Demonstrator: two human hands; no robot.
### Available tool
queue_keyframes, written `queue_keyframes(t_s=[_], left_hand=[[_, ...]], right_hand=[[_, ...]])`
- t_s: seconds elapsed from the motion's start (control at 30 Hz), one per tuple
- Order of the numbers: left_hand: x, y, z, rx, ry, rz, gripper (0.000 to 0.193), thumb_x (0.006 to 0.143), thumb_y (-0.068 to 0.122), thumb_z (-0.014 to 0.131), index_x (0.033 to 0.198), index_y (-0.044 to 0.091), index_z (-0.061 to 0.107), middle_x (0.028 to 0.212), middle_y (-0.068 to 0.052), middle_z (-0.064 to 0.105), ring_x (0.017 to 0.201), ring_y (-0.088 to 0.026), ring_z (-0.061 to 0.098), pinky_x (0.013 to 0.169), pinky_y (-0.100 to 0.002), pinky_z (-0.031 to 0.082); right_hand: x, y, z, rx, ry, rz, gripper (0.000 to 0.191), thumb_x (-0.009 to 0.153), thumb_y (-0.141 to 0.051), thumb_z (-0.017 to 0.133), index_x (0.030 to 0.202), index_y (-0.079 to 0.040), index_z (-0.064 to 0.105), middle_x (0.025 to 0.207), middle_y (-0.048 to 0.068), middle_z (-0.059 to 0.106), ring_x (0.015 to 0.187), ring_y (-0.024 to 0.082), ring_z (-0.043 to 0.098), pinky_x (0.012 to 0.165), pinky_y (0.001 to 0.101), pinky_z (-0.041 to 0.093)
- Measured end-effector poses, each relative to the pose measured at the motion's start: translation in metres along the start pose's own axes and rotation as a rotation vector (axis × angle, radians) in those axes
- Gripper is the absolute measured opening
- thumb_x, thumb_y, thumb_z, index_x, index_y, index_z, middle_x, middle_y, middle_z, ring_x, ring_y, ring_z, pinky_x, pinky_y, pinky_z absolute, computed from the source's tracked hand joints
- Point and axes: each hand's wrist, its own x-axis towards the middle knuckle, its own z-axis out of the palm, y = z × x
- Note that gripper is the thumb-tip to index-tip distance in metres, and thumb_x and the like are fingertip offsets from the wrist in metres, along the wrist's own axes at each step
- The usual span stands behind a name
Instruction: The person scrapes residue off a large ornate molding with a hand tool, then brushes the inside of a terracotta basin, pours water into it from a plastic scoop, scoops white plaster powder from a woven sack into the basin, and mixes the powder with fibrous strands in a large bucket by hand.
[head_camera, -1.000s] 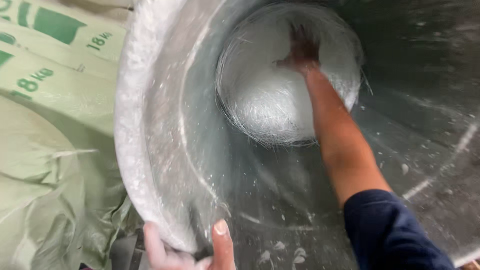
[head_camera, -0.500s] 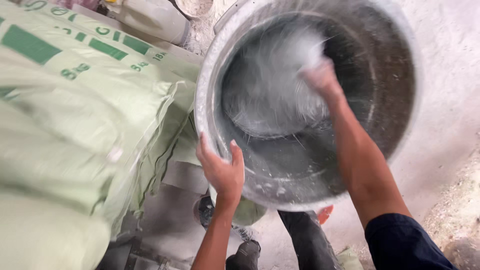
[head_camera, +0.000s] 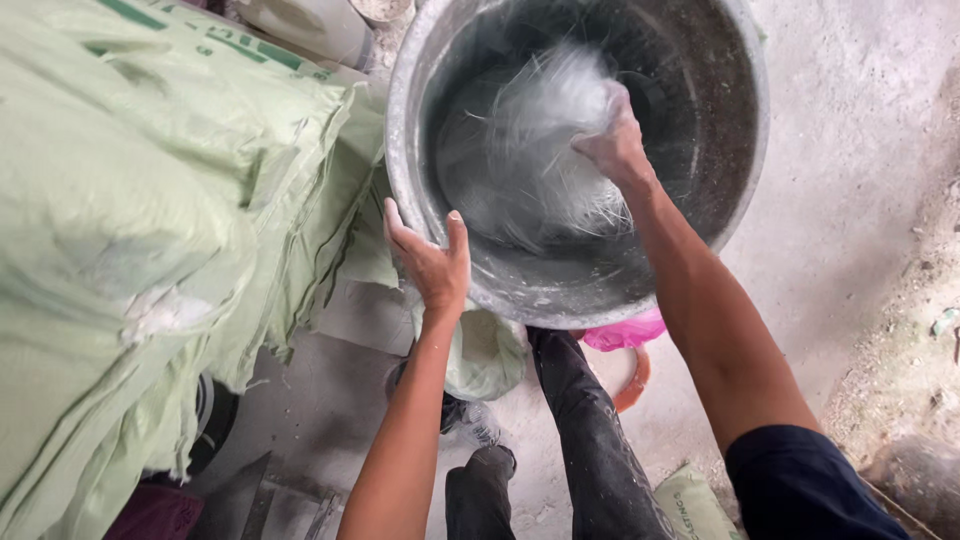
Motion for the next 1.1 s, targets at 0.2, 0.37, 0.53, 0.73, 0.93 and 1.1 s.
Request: queue_keyframes(t_s=[0.2,0.37,0.53,0.73,0.93,1.1], left_hand=[[-0.032,-0.002,-0.028,-0.304,-0.021,-0.239,0.099,0.095,0.033,0.074,0.158,-0.005,0.007,0.163,-0.032,0.016,0.14,-0.045,0.045,0.116,-0.053,0.039],[-0.069,-0.015,-0.056,-0.509,-0.042,-0.522,0.103,0.088,0.037,0.073,0.158,0.002,0.005,0.162,-0.028,0.02,0.134,-0.039,0.048,0.106,-0.049,0.046],[-0.084,-0.017,-0.07,-0.469,-0.11,-0.399,0.096,0.096,0.036,0.072,0.159,0.0,0.009,0.162,-0.03,0.025,0.14,-0.04,0.046,0.117,-0.05,0.037],[-0.052,-0.002,-0.057,-0.259,-0.13,-0.06,0.088,0.102,0.035,0.07,0.158,-0.006,0.017,0.161,-0.031,0.029,0.146,-0.044,0.042,0.125,-0.053,0.032],[-0.037,0.017,-0.05,-0.209,-0.088,0.056,0.088,0.104,0.038,0.069,0.16,-0.005,0.016,0.162,-0.029,0.026,0.148,-0.044,0.041,0.127,-0.053,0.034],[-0.054,0.015,-0.049,-0.186,-0.091,0.026,0.087,0.103,0.037,0.069,0.159,-0.006,0.019,0.161,-0.028,0.029,0.147,-0.043,0.041,0.124,-0.053,0.034]], right_hand=[[-0.014,-0.002,0.014,0.006,0.05,-0.027,0.106,0.065,-0.011,0.087,0.152,0.001,0.028,0.135,0.03,0.055,0.114,0.041,0.062,0.094,0.0432,0.052],[-0.02,-0.002,0.011,0.052,0.076,-0.077,0.119,0.066,-0.012,0.087,0.159,0.001,0.014,0.139,0.034,0.051,0.118,0.045,0.061,0.098,0.0436,0.05],[-0.034,-0.022,0.009,-0.091,0.073,-0.018,0.114,0.075,-0.017,0.082,0.164,0.0,0.013,0.134,0.032,0.066,0.122,0.04,0.069,0.107,0.0407,0.054],[-0.039,-0.02,0.009,-0.236,-0.025,0.043,0.119,0.076,-0.023,0.084,0.162,-0.001,0.005,0.138,0.036,0.055,0.124,0.044,0.059,0.107,0.0418,0.049],[-0.037,0.004,0.005,-0.185,-0.058,-0.224,0.106,0.09,-0.027,0.081,0.167,-0.001,0.014,0.163,0.024,0.048,0.142,0.032,0.053,0.122,0.033,0.04],[-0.04,0.004,-0.006,-0.315,0.0,-0.267,0.11,0.073,-0.024,0.091,0.16,-0.001,0.028,0.155,0.025,0.051,0.142,0.032,0.054,0.118,0.0334,0.045]])
